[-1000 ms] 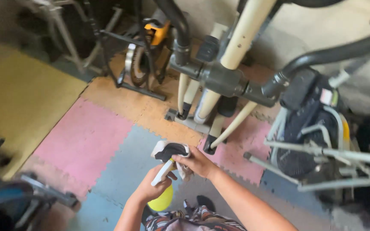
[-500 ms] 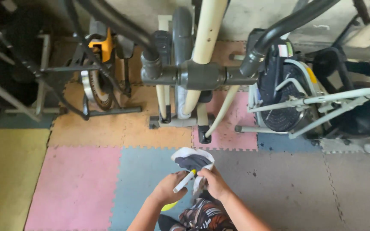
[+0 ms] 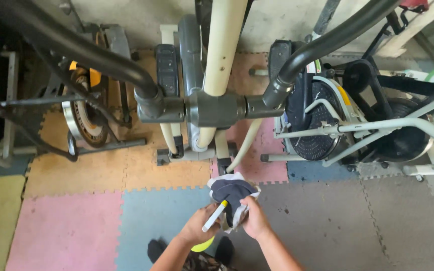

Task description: The person cleans various exercise machines by spraying liquid from a spray bottle onto the equipment or directly onto a cloth, then wiping the surfaces with the cloth. The person occasionally shifts a stationary bike by hand.

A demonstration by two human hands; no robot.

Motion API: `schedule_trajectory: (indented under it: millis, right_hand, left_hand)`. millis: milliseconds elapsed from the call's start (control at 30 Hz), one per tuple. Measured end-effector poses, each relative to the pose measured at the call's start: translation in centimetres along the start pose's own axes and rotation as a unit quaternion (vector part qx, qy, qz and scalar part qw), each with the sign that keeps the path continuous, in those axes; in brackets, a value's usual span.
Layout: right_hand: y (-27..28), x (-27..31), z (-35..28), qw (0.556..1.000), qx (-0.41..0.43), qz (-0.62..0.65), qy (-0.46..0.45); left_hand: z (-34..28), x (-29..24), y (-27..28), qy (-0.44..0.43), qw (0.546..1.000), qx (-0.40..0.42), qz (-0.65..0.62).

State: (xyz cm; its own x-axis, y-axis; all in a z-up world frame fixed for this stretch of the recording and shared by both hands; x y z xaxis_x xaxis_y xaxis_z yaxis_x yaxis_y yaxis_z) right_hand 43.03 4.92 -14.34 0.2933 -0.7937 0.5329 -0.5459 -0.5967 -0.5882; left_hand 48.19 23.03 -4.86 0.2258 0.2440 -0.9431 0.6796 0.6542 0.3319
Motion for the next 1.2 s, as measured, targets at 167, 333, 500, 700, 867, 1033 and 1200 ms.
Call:
schedule_trajectory:
  millis: [167,333,500,700,867,1033,1200]
  right_hand:
    - [1.0,-2.9,3.3,0.998,-0.049,0.023,0.023]
    - [-4.0,-5.0,2.9,0.993,-0.085,0.049,0.065]
    - [0.0,-11.4,9.4,0.988,-0.124,0.035,0.080]
    - [3.1,-12.2,14.5,0.986,-0.132,0.072,0.065]
    - [11.1,-16.4,22.4,0.975,-0.161,0.147,0.045]
    - [19.8,-20.1,32.7,0.950,-0.129,0.262,0.113]
    - [25.9,-21.1,38.5,0.940,-0.113,0.274,0.171]
  left_hand:
    - [1.7,1.9,2.3,-0.026,0.997,0.035,0.058]
    - [2.4,3.8,5.3,0.011,0.993,0.112,-0.024]
    - [3.2,12.0,4.4,0.082,0.985,0.149,0.015]
    - [5.4,22.1,-0.6,0.067,0.984,0.146,0.078]
    - [8.7,33.6,-6.8,0.131,0.961,0.178,0.167]
    - [14.4,46.4,-12.8,0.080,0.948,0.195,0.237]
    - [19.3,50.3,-15.3,0.021,0.968,0.178,0.176]
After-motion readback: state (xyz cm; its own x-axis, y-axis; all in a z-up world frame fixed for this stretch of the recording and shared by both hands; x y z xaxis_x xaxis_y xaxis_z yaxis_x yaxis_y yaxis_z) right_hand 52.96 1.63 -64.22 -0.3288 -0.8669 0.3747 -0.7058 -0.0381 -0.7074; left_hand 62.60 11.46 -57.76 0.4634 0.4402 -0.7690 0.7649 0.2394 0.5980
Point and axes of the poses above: each hand's wrist, its own z-axis towards the middle knuckle, its own y-axis out of the back of the hand, x = y × z, the point moved 7 cm from there along z, towards the middle knuckle
